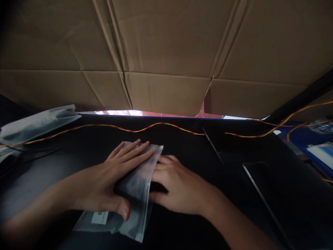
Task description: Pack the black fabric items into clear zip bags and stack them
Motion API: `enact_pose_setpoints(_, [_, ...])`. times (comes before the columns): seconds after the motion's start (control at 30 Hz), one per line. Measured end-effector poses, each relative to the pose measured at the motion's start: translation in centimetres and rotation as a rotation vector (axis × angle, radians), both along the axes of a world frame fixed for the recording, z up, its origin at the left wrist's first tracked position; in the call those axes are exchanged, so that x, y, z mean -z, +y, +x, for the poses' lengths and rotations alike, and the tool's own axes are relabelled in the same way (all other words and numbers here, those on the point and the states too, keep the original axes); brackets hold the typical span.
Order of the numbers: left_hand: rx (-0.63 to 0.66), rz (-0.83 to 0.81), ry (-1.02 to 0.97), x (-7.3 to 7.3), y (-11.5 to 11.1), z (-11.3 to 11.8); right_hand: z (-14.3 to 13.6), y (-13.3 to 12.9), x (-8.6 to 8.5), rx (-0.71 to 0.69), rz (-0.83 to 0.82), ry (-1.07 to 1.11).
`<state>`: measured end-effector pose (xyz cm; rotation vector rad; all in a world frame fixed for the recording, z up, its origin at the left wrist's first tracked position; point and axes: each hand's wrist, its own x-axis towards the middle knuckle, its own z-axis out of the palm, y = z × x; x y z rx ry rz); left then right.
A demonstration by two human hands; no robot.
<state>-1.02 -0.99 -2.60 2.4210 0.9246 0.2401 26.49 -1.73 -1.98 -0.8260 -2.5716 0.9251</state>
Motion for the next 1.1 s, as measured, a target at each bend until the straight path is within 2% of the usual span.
enact_pose_setpoints(0.07, [-0.03,0.003,-0.008,-0.4,0.3,-0.3,1.4,1.0,-0.7,0.033,-0.084,0.059])
enact_pose_setpoints(0.17, [-0.089,0.042,-0.008,-0.7,0.6,-0.3,2.1,1.6,-0.8,0.227,-0.076,0.072])
enact_pose_setpoints(0.3, [-0.058,0.051,0.028,0.0,0.5,0.2,0.3,0.9,0.5,0.425,0.048,0.008])
enact_pose_setpoints(0.47, [0.02,0.038,-0.006,0.2,0.1,0.7,-0.5,0.6,1.8,0.49,0.09,-0.028])
enact_pose_setpoints(0.53, [-0.035,0.042,-0.037,-0.2,0.1,0.9,0.3,1.1,1.9,0.523,0.024,-0.02])
enact_pose_setpoints(0.67, [-0.317,0.087,-0.095,-0.6,0.5,1.3,1.6,2.1,1.9,0.536,-0.257,0.103])
enact_pose_setpoints(0.73, [-0.39,0.074,-0.121,-0.6,0.7,1.6,1.3,2.1,1.9,0.507,-0.352,0.144])
enact_pose_setpoints(0.93, [-0.375,-0.13,-0.212,-0.7,-0.2,3.0,-1.5,0.7,2.1,0.463,-0.525,0.246])
enact_pose_setpoints(1.03, [-0.396,-0.183,-0.27,-0.9,-0.9,3.4,-2.2,0.3,1.8,0.46,-0.658,0.321])
enact_pose_setpoints(1.1, [-0.414,-0.204,-0.318,-0.8,-0.9,3.4,-2.4,-0.1,1.5,0.456,-0.669,0.347])
